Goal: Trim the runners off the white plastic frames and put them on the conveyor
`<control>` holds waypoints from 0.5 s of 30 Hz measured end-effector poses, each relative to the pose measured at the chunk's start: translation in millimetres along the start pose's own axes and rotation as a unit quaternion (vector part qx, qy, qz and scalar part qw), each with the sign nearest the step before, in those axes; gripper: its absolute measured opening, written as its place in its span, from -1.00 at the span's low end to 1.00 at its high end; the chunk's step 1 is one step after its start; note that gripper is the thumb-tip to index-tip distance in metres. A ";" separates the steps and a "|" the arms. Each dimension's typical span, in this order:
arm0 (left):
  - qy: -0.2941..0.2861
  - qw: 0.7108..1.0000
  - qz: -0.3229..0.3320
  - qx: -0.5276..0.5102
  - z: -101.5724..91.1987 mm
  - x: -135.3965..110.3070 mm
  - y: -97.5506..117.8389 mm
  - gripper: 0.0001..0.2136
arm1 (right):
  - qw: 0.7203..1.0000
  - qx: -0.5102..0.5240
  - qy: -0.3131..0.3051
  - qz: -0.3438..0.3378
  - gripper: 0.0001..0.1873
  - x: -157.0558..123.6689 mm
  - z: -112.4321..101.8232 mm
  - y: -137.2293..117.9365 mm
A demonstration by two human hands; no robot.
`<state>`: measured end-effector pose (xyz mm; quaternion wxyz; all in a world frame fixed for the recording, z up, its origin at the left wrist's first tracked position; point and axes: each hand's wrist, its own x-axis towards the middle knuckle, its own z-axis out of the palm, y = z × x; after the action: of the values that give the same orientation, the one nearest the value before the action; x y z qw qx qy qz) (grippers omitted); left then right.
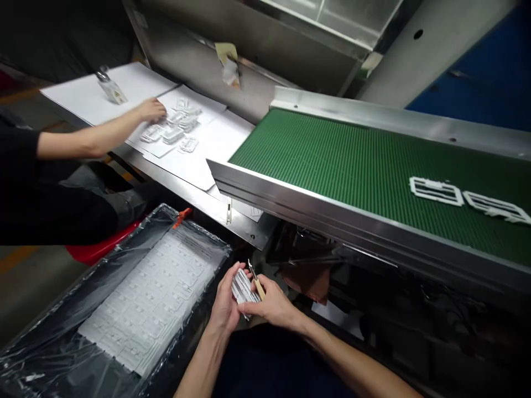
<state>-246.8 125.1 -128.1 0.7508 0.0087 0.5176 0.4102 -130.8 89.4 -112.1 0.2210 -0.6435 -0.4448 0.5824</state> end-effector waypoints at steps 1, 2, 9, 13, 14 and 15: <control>-0.003 1.000 0.013 -0.006 -1.9 0.8 4.3 -0.80 | 1.000 0.008 -0.008 -0.006 -0.58 6.7 0.1 -3.9; -0.005 1.000 0.027 -0.010 -3.8 1.1 8.2 -0.77 | 1.000 0.014 -0.011 -0.013 -0.59 13.0 1.0 -7.8; 0.000 0.999 0.034 -0.035 -12.3 7.4 28.2 -0.73 | 0.999 0.024 0.018 -0.030 -0.63 49.5 22.4 -35.1; 0.034 0.996 0.054 -0.057 -15.9 28.7 49.3 -0.74 | 0.999 -0.005 0.021 -0.036 -0.72 66.3 33.1 -60.5; 0.030 0.996 0.058 -0.057 -17.4 36.6 57.2 -0.75 | 0.999 -0.012 0.022 -0.037 -0.74 71.8 34.9 -66.4; 0.025 0.996 0.065 -0.051 -19.2 45.6 66.4 -0.75 | 0.999 -0.017 0.025 -0.040 -0.75 78.6 36.2 -71.0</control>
<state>-296.4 189.7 -143.0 0.7088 -0.0066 0.5129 0.4843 -193.3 182.2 -106.7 0.2440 -0.6433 -0.4745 0.5491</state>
